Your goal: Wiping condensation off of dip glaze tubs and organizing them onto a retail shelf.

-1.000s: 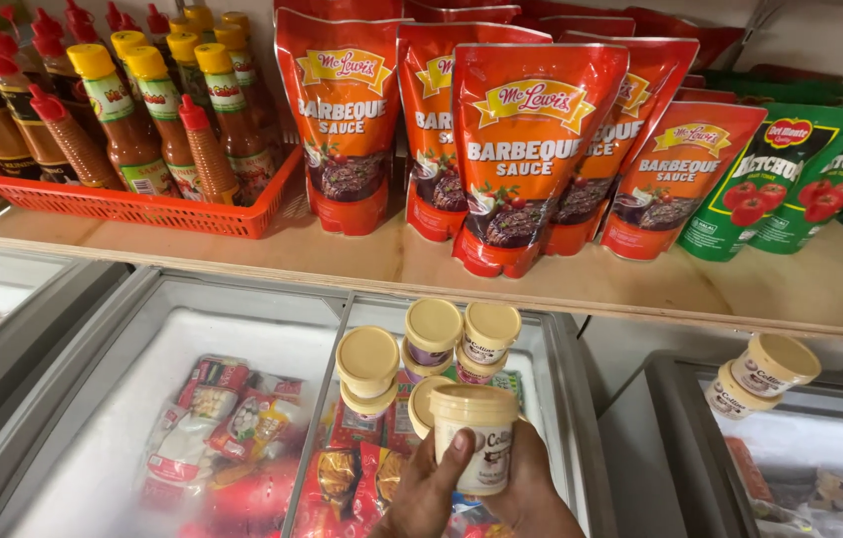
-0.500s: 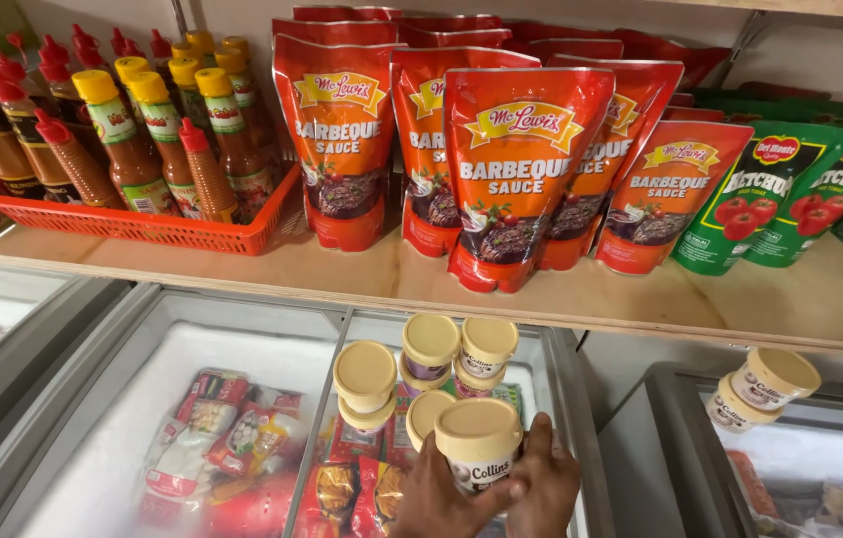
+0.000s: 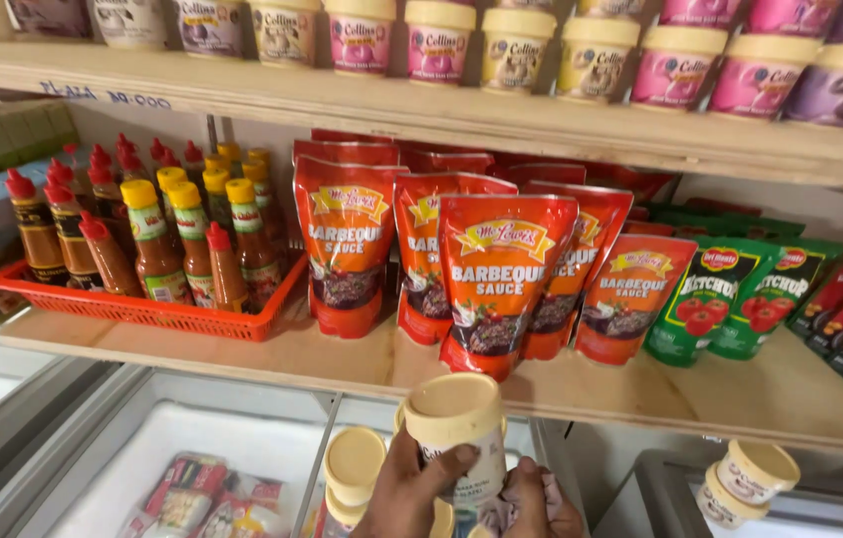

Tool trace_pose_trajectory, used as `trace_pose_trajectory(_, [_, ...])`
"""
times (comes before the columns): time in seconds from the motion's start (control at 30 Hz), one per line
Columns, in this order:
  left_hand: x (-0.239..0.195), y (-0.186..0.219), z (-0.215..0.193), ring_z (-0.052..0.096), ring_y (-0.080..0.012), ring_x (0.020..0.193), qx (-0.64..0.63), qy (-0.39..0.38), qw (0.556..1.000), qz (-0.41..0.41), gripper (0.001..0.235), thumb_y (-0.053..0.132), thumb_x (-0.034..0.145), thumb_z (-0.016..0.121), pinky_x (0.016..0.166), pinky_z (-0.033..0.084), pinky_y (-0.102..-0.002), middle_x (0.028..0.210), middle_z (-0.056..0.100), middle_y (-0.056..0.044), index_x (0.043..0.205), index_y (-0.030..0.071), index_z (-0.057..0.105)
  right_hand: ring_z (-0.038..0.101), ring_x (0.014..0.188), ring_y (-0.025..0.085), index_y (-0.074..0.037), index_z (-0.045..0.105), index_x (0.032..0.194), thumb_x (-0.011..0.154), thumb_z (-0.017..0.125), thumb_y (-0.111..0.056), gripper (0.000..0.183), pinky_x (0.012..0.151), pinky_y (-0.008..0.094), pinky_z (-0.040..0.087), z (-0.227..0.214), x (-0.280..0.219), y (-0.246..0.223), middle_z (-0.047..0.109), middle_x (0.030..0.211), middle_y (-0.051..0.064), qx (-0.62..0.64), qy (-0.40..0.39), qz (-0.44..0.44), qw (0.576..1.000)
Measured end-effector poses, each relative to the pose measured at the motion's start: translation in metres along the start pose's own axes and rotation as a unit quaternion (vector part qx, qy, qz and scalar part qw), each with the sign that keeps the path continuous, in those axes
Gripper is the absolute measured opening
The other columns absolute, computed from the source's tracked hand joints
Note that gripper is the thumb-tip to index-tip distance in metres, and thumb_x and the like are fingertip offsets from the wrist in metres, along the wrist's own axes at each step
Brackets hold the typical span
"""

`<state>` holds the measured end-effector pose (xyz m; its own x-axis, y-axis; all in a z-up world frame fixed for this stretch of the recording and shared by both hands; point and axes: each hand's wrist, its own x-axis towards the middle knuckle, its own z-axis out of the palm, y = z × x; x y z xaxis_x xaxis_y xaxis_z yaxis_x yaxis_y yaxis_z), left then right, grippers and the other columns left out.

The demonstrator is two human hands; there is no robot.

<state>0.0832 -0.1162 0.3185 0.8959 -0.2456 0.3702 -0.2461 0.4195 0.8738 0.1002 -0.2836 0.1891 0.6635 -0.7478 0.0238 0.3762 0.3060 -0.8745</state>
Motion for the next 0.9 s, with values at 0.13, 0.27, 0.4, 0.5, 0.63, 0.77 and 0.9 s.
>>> trace_pose_trajectory(0.13, [0.029,0.097,0.008,0.071,-0.0197,0.106,-0.076,-0.004,0.993,-0.090,0.071,0.026,0.075,0.081,0.090,0.059,-0.036,0.116,0.073,-0.010,0.137,0.007,0.055,0.073,0.071,0.020,0.002,0.073,0.083,0.091,0.064,-0.014,0.020,0.071,0.031,0.058,0.056,-0.020,-0.072,0.079,0.076,0.016,-0.031,-0.147,-0.065,0.987])
trace_pose_trajectory(0.27, [0.046,0.171,0.003,0.075,-0.0192,0.093,0.086,0.003,0.996,-0.036,0.063,0.023,0.070,0.087,0.081,0.063,-0.036,0.106,0.078,-0.013,0.124,0.002,0.062,0.069,0.079,0.014,0.005,0.073,0.091,0.096,0.064,-0.007,0.016,0.077,0.026,0.054,0.120,-0.039,-0.110,0.077,0.085,0.013,-0.001,-0.240,-0.269,0.933])
trace_pose_trajectory(0.4, [0.067,0.228,-0.018,0.076,-0.0171,0.094,0.114,0.028,0.991,0.069,0.063,0.026,0.071,0.088,0.082,0.064,-0.033,0.109,0.079,-0.011,0.124,0.002,0.062,0.062,0.072,0.012,0.002,0.066,0.092,0.100,0.061,-0.008,0.014,0.064,0.027,0.051,0.182,-0.067,-0.191,0.068,0.090,0.009,-0.087,-0.314,-0.371,0.869])
trace_pose_trajectory(0.5, [0.082,0.276,-0.032,0.076,-0.0176,0.098,0.126,0.028,0.987,0.090,0.066,0.028,0.070,0.087,0.084,0.064,-0.034,0.112,0.078,-0.011,0.126,0.004,0.062,0.063,0.082,0.014,0.002,0.064,0.096,0.099,0.060,-0.008,0.011,0.071,0.028,0.052,0.229,-0.089,-0.238,0.065,0.098,0.009,-0.135,-0.314,-0.498,0.797])
trace_pose_trajectory(0.63, [0.111,0.333,-0.052,0.076,-0.0173,0.101,0.196,0.020,0.963,0.183,0.067,0.033,0.074,0.084,0.088,0.063,-0.033,0.114,0.078,-0.011,0.128,0.003,0.059,0.067,0.088,0.025,0.003,0.060,0.103,0.094,0.062,-0.004,0.011,0.076,0.032,0.054,0.293,-0.099,-0.269,0.063,0.103,0.014,-0.144,-0.300,-0.605,0.724])
trace_pose_trajectory(0.77, [0.160,0.380,-0.075,0.077,-0.0157,0.098,0.299,0.073,0.927,0.216,0.062,0.043,0.079,0.080,0.087,0.063,-0.032,0.110,0.079,-0.010,0.123,0.003,0.064,0.064,0.105,0.038,0.001,0.063,0.111,0.084,0.066,-0.001,0.027,0.088,0.044,0.053,0.355,-0.088,-0.286,0.064,0.110,0.017,-0.225,-0.248,-0.702,0.628])
trace_pose_trajectory(0.9, [0.211,0.407,-0.098,0.079,-0.0157,0.094,0.331,0.105,0.921,0.177,0.058,0.045,0.076,0.081,0.084,0.064,-0.031,0.106,0.080,-0.008,0.116,0.004,0.070,0.064,0.106,0.034,-0.003,0.066,0.119,0.087,0.067,-0.010,0.033,0.087,0.043,0.055,0.399,-0.083,-0.290,0.066,0.111,0.015,-0.333,-0.282,-0.659,0.613])
